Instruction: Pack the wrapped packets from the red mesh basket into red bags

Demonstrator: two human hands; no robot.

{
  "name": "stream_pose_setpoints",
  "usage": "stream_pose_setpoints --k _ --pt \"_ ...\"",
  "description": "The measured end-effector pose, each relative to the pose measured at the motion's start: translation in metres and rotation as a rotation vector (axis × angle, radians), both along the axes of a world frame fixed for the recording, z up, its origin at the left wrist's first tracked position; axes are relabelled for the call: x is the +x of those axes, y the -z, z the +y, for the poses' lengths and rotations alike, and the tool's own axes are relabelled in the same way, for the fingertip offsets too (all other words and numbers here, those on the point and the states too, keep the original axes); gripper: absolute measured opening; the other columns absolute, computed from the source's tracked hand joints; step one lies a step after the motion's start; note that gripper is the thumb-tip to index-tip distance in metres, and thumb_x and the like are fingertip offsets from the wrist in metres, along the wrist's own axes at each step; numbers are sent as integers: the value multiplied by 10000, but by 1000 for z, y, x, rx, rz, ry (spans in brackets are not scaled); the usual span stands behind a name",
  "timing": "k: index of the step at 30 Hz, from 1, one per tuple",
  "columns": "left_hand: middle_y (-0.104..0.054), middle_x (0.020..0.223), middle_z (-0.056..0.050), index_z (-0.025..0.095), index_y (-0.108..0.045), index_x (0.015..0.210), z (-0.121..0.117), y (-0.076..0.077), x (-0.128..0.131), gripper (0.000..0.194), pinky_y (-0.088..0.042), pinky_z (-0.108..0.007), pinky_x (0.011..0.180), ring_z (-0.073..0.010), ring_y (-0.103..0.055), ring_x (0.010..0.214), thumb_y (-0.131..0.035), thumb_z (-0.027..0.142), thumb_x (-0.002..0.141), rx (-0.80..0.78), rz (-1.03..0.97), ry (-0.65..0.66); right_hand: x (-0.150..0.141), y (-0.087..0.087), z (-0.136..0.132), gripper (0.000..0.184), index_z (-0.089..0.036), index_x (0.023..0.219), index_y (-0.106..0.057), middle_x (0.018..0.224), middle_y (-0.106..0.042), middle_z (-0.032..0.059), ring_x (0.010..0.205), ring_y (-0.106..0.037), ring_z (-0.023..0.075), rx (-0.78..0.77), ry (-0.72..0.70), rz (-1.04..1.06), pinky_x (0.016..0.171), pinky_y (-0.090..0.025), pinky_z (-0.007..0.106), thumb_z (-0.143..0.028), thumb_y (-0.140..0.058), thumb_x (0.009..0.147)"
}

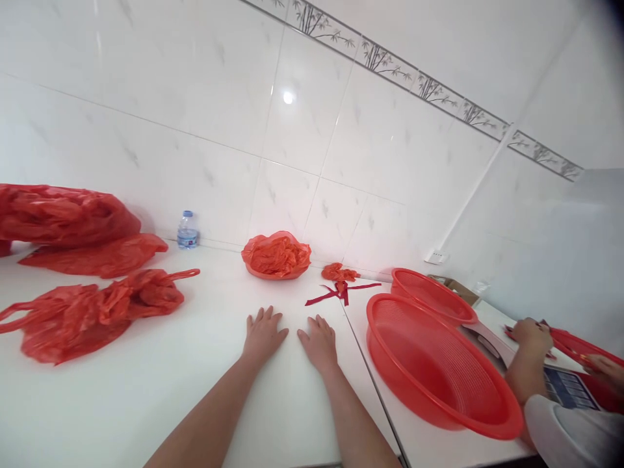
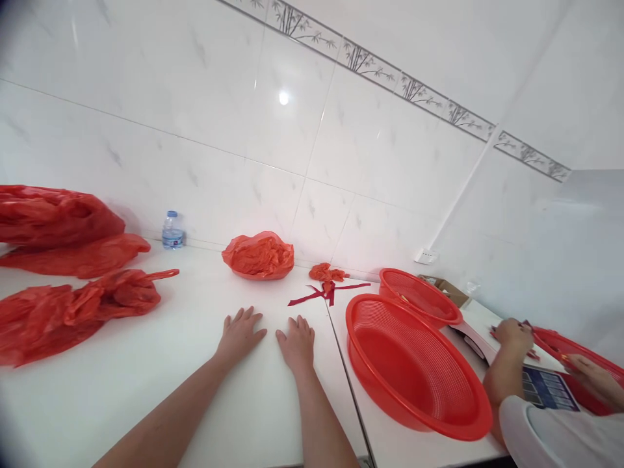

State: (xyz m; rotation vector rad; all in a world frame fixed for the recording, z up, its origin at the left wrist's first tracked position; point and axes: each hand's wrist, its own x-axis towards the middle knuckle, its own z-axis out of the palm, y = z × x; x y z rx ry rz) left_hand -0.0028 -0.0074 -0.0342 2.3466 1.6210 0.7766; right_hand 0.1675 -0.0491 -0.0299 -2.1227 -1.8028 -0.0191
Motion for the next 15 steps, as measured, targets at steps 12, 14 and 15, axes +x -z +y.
stream_pose_setpoints --k 12,14,15 --pt "-599 1250 -91 217 -629 1032 8 1 -3 245 -296 -566 1026 -303 -474 1225 -558 248 800 69 -208 -6 -2 0 1 542 -186 1330 -461 1449 -365 134 1355 -272 260 -27 -6 -41 1064 -213 425 -488 -337 898" --pt "-614 1209 -75 221 -603 1076 9 -4 -4 264 -374 -480 1010 -243 -526 1169 -506 200 831 137 -251 9 -3 0 4 554 -188 1349 -434 1471 -326 137 1365 -246 274 -56 0 -33 1067 -190 453 -488 -327 896" --pt "-606 1209 -71 221 -588 1098 10 -8 -5 280 -402 -431 1000 -214 -536 1153 -472 176 848 179 -273 17 -3 0 7 563 -190 1359 -421 1483 -304 137 1372 -230 280 -74 1 -25 1071 -174 467 -492 -320 895"
